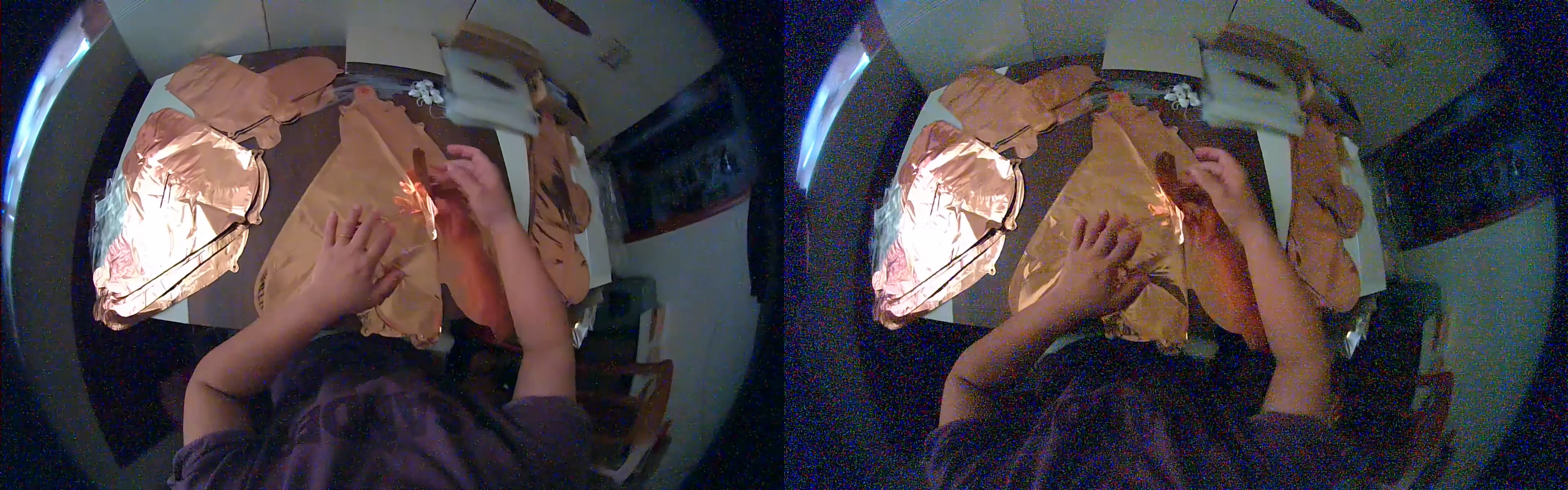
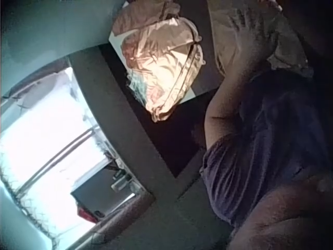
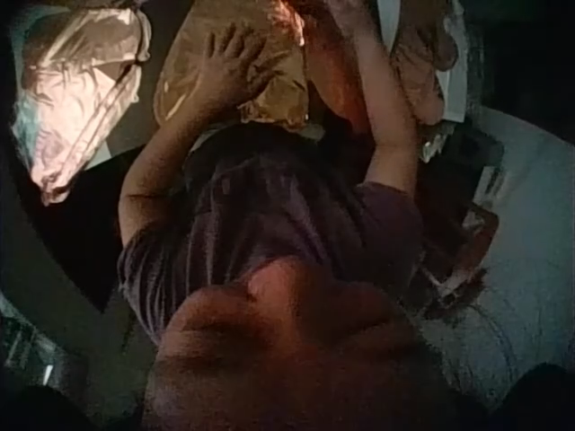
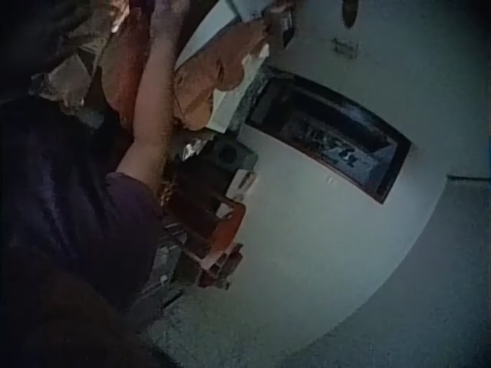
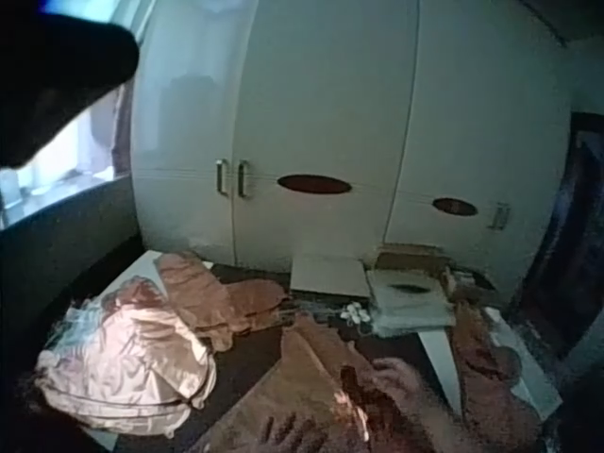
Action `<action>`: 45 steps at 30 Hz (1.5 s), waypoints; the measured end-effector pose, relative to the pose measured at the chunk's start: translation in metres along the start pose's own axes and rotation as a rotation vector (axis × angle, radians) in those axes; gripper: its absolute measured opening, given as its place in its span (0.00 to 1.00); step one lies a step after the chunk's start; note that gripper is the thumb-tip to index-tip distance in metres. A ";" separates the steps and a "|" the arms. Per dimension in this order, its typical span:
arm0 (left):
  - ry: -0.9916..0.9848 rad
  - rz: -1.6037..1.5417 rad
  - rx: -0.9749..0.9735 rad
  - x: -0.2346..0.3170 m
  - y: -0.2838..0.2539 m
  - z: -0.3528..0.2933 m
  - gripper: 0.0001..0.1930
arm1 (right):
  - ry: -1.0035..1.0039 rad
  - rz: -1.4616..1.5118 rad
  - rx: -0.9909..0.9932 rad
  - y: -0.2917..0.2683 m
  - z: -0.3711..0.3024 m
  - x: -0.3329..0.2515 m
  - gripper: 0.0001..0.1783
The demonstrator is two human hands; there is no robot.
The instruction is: Folding a foil balloon and placing it into a retail packaging sleeve.
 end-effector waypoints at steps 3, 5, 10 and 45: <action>-0.004 0.003 0.015 0.000 -0.001 -0.001 0.33 | -0.405 -0.869 -0.026 0.013 -0.009 -0.017 0.18; -0.005 -0.005 0.019 0.000 -0.001 -0.001 0.33 | -0.470 -0.966 -0.161 0.024 -0.013 -0.014 0.20; -0.020 -0.029 -0.008 0.000 -0.001 0.000 0.34 | -0.606 -1.145 -0.289 0.037 -0.018 -0.001 0.26; -0.010 -0.034 -0.023 0.000 -0.001 0.000 0.35 | -0.521 -1.255 -0.364 0.041 -0.015 0.006 0.27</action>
Point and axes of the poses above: each hand's wrist, its own z-axis towards the middle knuckle, its own y-axis out of the palm, x = y × z, the point moved 6 cm from there along z, towards the middle knuckle, and after that the axes turned 4 degrees about z, right-handed, at the moved point
